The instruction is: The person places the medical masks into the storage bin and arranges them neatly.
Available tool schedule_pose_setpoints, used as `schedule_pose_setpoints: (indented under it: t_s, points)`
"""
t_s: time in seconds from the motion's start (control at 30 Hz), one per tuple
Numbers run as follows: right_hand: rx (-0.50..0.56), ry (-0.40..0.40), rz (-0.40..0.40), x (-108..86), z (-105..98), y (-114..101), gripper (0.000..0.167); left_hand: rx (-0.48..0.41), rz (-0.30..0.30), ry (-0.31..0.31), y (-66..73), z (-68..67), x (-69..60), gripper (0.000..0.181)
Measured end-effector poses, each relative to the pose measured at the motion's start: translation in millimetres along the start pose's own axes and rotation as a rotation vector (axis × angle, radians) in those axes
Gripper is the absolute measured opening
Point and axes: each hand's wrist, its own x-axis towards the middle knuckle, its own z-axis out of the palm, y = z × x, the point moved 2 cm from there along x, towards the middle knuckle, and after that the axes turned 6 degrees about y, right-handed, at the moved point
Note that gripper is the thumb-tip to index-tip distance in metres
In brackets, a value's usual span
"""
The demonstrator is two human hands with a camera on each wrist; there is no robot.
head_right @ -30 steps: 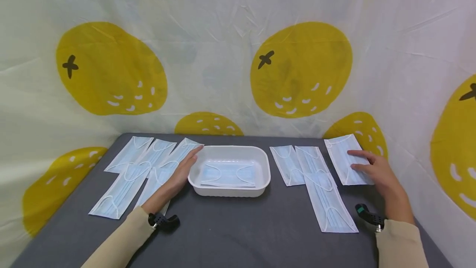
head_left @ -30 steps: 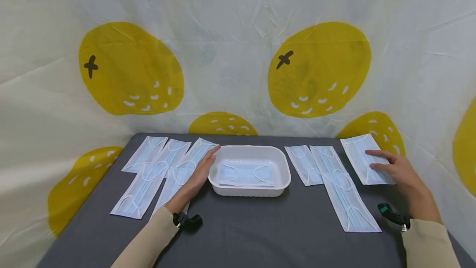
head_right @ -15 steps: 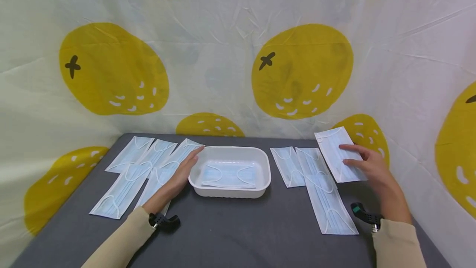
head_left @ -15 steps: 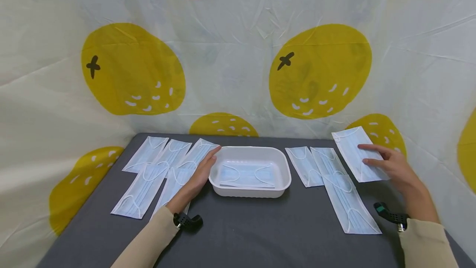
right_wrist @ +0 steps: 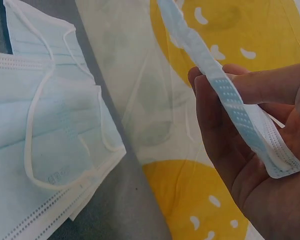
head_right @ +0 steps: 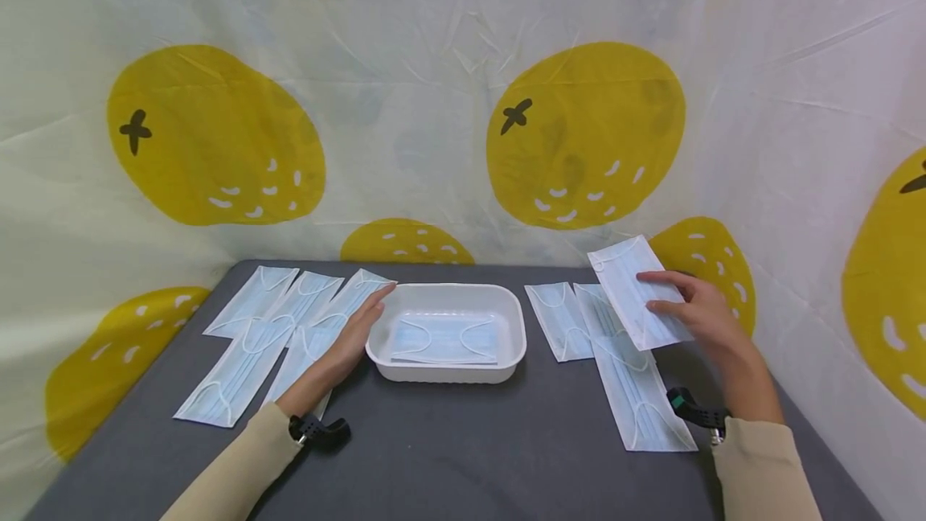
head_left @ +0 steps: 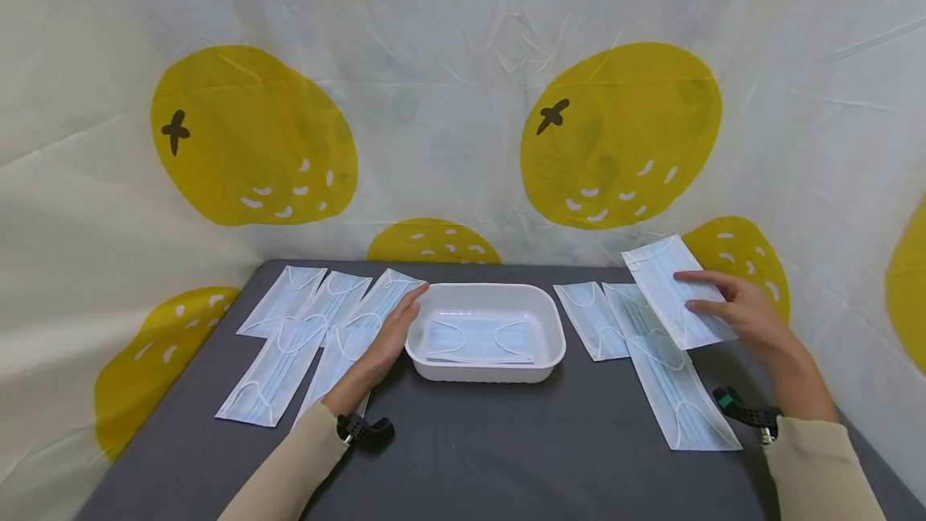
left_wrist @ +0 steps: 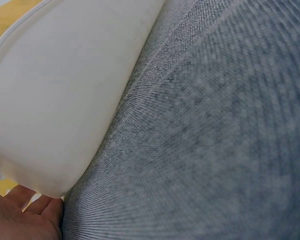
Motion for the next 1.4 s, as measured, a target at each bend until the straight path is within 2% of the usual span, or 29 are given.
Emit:
schedule_pose_setpoints:
  t_s: [0.7,1.17,1.4]
  points:
    - [-0.001,0.012,-0.176,-1.1,14.1,-29.6,0.040,-0.007,0.010,0.010,3.5,0.3,-1.4,0.050]
    - [0.010,-0.040,-0.219,0.4,34.0,-45.4,0.038,-0.012,0.012,0.009,3.8,1.2,-1.6,0.050]
    - [0.011,-0.056,-0.277,2.2,46.4,-52.5,0.037,-0.014,0.017,0.010,3.8,0.9,-2.0,0.050]
